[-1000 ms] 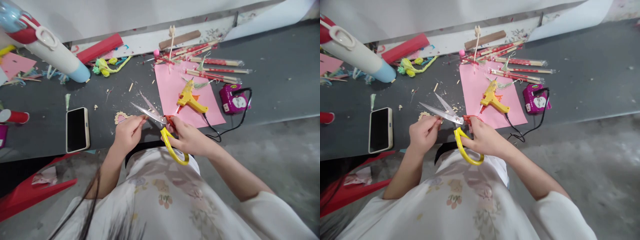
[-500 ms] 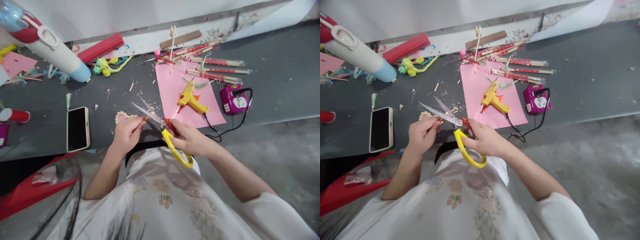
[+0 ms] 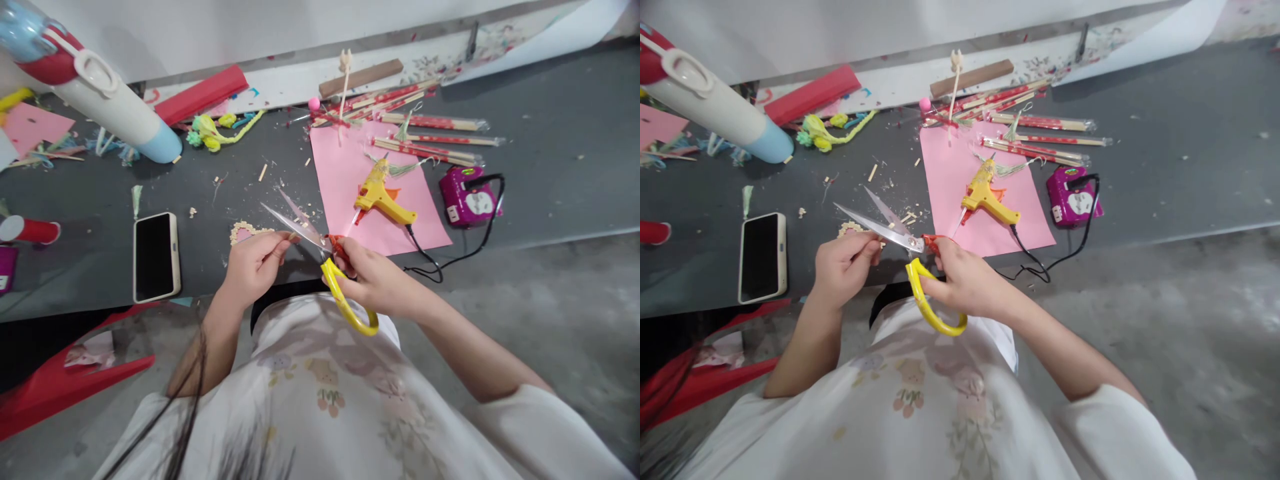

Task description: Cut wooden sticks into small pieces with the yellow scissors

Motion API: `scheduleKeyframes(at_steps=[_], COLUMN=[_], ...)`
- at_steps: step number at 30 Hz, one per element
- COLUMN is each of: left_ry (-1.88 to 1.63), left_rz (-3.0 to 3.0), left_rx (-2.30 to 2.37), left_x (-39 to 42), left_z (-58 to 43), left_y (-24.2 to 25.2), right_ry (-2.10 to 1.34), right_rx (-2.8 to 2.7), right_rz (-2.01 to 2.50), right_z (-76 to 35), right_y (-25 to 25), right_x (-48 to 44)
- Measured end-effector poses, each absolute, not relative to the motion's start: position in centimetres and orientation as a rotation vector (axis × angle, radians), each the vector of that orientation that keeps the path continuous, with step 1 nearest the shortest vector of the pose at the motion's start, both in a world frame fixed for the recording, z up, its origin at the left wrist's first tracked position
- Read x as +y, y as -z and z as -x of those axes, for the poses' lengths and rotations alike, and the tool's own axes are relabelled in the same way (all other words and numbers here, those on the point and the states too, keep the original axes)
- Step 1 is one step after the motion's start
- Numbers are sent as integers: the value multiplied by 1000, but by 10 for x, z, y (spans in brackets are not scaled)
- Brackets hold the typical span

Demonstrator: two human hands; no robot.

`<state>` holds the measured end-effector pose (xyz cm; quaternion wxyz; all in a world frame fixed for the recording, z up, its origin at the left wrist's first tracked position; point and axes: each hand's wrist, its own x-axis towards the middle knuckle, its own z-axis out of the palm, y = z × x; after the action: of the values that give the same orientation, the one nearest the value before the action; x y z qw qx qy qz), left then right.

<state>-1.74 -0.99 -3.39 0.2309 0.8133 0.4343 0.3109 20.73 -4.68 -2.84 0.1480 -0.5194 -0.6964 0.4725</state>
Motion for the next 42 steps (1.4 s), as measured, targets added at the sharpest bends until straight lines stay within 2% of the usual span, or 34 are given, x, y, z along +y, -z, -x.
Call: scheduleKeyframes(at_steps=[9, 26, 34, 42], left_ry=[-636, -650, -985, -1040], left_rz=[-1948, -2000, -2666, -2604], left_rx=[1198, 1190, 1379, 1165], left_x=[-9, -10, -21, -20], left_z=[19, 18, 17, 21], left_y=[19, 23, 56, 47], right_ry=[-1309, -1368, -1395, -1300], right_rx=[-2062, -2041, -1939, -1920], right_rz=[1399, 1510, 1585, 1481], right_z=[-210, -207, -206, -207], right_y=[26, 23, 27, 26], right_x=[-45, -46, -47, -49])
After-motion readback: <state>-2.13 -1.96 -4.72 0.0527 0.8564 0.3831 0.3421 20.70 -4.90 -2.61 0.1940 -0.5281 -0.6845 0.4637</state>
